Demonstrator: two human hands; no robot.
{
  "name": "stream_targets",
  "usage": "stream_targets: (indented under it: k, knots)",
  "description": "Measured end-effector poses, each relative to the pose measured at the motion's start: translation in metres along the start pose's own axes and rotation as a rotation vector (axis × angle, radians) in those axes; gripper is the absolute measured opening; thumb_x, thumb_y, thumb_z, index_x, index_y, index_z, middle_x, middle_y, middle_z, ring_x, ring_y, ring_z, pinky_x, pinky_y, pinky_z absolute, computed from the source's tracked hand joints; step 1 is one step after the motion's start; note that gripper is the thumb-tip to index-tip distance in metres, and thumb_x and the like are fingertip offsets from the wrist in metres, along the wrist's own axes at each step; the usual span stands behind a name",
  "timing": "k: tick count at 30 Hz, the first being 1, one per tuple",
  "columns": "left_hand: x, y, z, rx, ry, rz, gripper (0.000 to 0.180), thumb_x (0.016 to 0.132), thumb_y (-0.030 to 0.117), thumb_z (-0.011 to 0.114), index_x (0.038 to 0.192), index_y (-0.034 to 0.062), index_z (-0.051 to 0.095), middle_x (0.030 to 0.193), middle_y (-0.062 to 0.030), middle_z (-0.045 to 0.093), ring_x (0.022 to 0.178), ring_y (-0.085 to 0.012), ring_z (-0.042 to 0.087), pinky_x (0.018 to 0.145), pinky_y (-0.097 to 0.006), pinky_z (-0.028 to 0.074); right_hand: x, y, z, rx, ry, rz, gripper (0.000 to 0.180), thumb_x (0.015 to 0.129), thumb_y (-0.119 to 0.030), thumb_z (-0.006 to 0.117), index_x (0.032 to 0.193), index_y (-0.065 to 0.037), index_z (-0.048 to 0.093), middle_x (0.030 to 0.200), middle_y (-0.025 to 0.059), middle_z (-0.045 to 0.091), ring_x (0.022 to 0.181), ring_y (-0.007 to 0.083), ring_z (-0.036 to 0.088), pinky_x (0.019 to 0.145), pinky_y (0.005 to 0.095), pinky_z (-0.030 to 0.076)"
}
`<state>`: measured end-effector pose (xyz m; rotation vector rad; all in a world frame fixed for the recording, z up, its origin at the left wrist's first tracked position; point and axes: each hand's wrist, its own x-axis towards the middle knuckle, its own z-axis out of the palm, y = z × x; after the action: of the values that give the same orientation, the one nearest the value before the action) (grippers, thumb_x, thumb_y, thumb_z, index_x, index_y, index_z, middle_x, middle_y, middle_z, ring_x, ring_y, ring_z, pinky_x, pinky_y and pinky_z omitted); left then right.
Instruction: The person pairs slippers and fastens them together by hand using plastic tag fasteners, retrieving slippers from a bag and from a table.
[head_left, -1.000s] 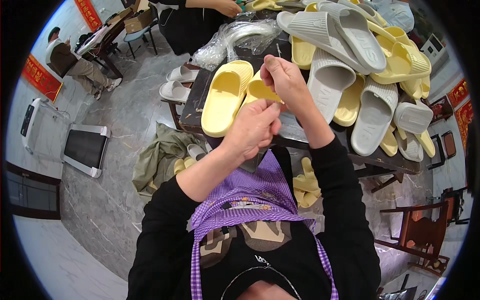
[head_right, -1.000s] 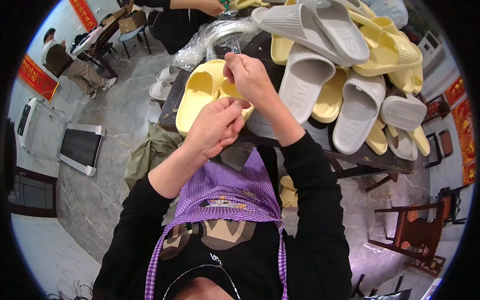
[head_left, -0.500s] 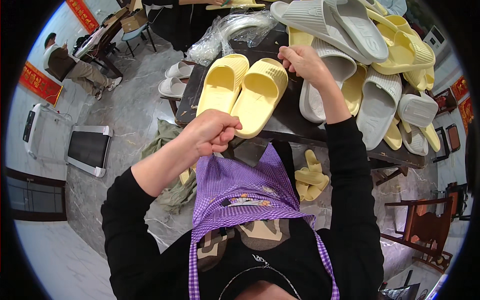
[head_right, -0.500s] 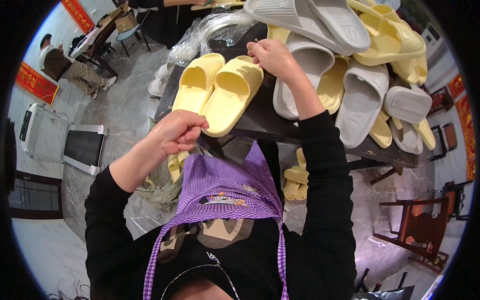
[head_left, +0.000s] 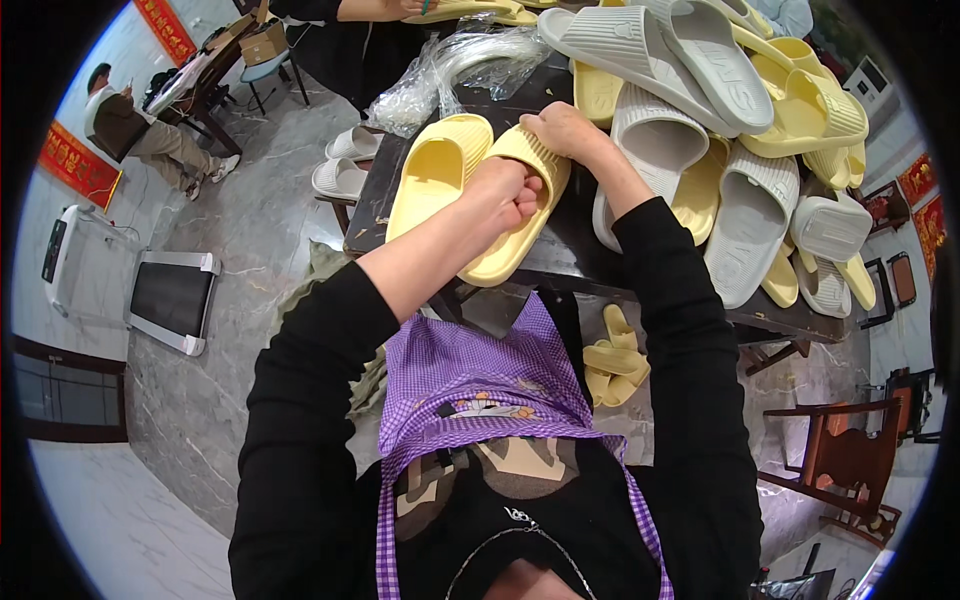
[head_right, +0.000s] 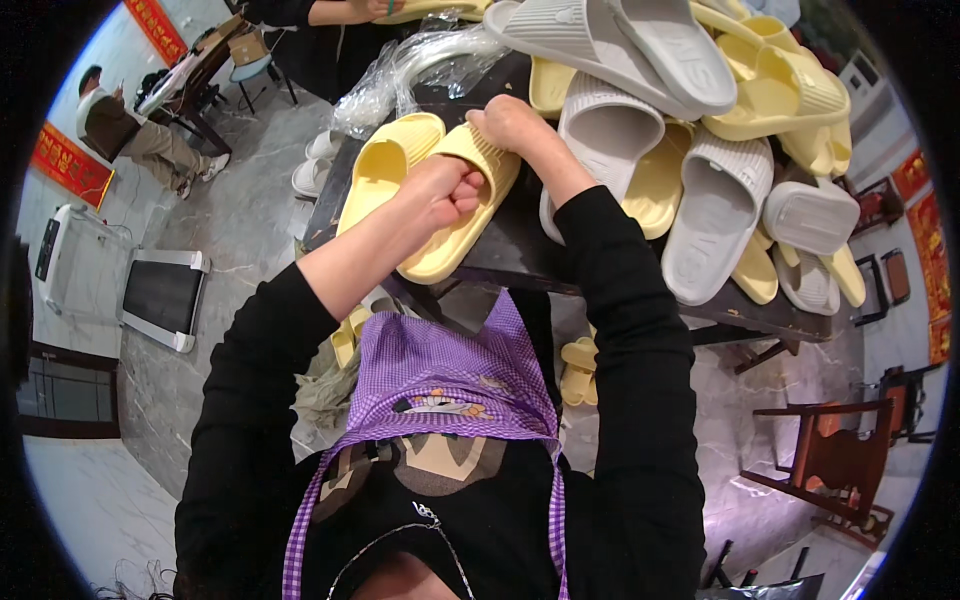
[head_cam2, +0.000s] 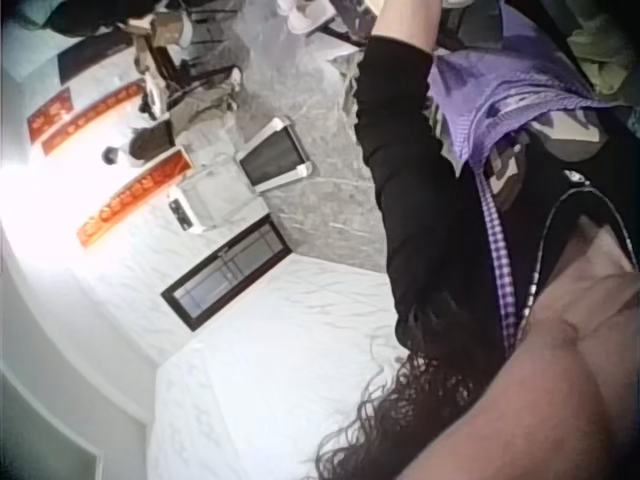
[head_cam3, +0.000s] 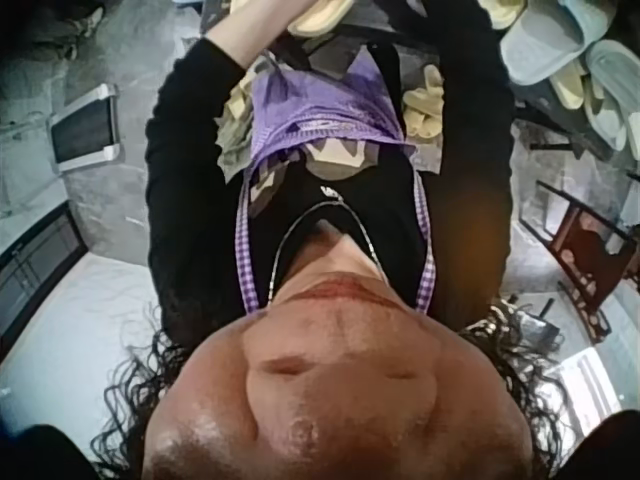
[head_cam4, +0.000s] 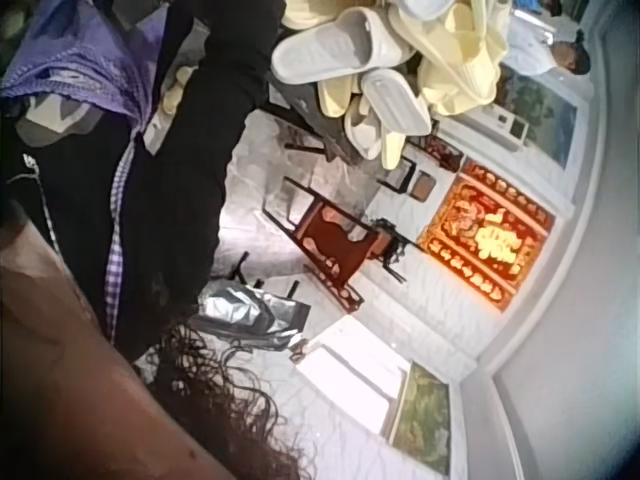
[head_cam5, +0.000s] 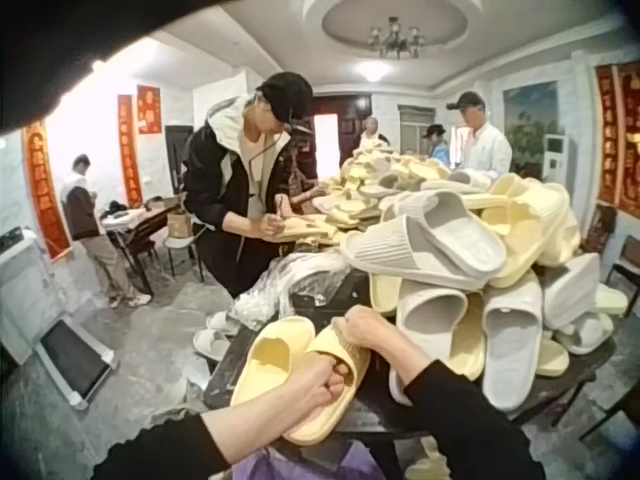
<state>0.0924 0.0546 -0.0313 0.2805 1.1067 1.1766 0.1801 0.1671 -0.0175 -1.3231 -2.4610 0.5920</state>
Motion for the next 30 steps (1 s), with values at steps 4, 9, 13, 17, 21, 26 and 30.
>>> stream_targets:
  k: [4, 9, 13, 17, 21, 26, 30]
  knots:
    - [0.014, 0.003, 0.008, -0.034, -0.008, -0.035, 0.018, 0.087, 0.002, 0.033, 0.071, 0.0066, 0.041, 0.055, -0.0035, 0.039, 0.038, -0.0082, 0.023, 0.035, -0.023, 0.015, 0.004, 0.001, 0.002, 0.11, -0.07, 0.075, 0.041, 0.074, -0.034, 0.056, 0.083, 0.005, 0.064, 0.08, 0.0256, 0.06, 0.076, 0.0331, 0.061, 0.072, 0.0372, 0.046]
    - [0.02, 0.004, 0.007, -0.032, -0.03, -0.084, 0.02, 0.086, 0.002, 0.032, 0.07, 0.007, 0.041, 0.055, -0.0033, 0.039, 0.038, -0.0082, 0.023, 0.035, -0.023, 0.016, 0.004, 0.004, 0.004, 0.323, -0.022, 0.03, 0.039, 0.074, -0.031, 0.061, 0.081, 0.007, 0.064, 0.07, 0.0132, 0.061, 0.061, 0.018, 0.055, 0.059, 0.032, 0.045]
    - [0.022, 0.003, 0.004, 0.032, -0.057, -0.072, 0.017, 0.086, 0.002, 0.034, 0.071, 0.007, 0.041, 0.056, -0.0035, 0.04, 0.037, -0.0083, 0.024, 0.034, -0.022, 0.017, 0.008, 0.003, 0.006, 0.362, -0.042, 0.08, 0.032, 0.073, -0.027, 0.064, 0.081, 0.005, 0.066, 0.073, 0.0102, 0.062, 0.063, 0.0158, 0.056, 0.059, 0.0309, 0.045]
    - [0.018, 0.003, 0.0, 0.03, -0.107, -0.035, 0.012, 0.085, 0.003, 0.038, 0.075, 0.0056, 0.043, 0.058, -0.0041, 0.043, 0.038, -0.0098, 0.028, 0.035, -0.022, 0.022, 0.015, 0.007, 0.013, 0.338, 0.024, 0.006, 0.032, 0.068, -0.03, 0.062, 0.08, -0.001, 0.067, 0.077, 0.0186, 0.064, 0.071, 0.026, 0.062, 0.071, 0.0312, 0.047]
    - [-0.023, -0.005, -0.006, 0.159, -0.085, 0.127, 0.005, 0.085, 0.003, 0.042, 0.083, 0.0023, 0.047, 0.065, -0.0072, 0.05, 0.044, -0.0131, 0.041, 0.039, -0.024, 0.034, 0.018, 0.015, 0.015, 0.284, 0.111, 0.045, 0.027, 0.067, -0.027, 0.062, 0.079, -0.003, 0.068, 0.078, 0.0166, 0.065, 0.073, 0.026, 0.063, 0.072, 0.032, 0.048]
    - [-0.07, 0.009, -0.047, 0.142, -0.239, 0.3, 0.016, 0.086, 0.001, 0.041, 0.1, -0.0046, 0.046, 0.081, -0.0167, 0.058, 0.064, -0.0216, 0.058, 0.053, -0.03, 0.049, 0.015, 0.006, 0.014, 0.246, 0.228, -0.02, 0.021, 0.067, -0.023, 0.062, 0.077, -0.005, 0.068, 0.077, 0.0154, 0.065, 0.076, 0.026, 0.063, 0.072, 0.0333, 0.048]
    - [-0.099, 0.023, -0.06, -0.112, -0.309, 0.335, 0.02, 0.087, 0.0, 0.041, 0.105, -0.007, 0.046, 0.087, -0.0208, 0.059, 0.074, -0.0249, 0.061, 0.061, -0.03, 0.052, 0.014, -0.004, 0.012, 0.231, 0.239, -0.045, 0.019, 0.068, -0.021, 0.062, 0.077, -0.007, 0.068, 0.077, 0.0152, 0.064, 0.076, 0.0262, 0.063, 0.073, 0.0332, 0.048]
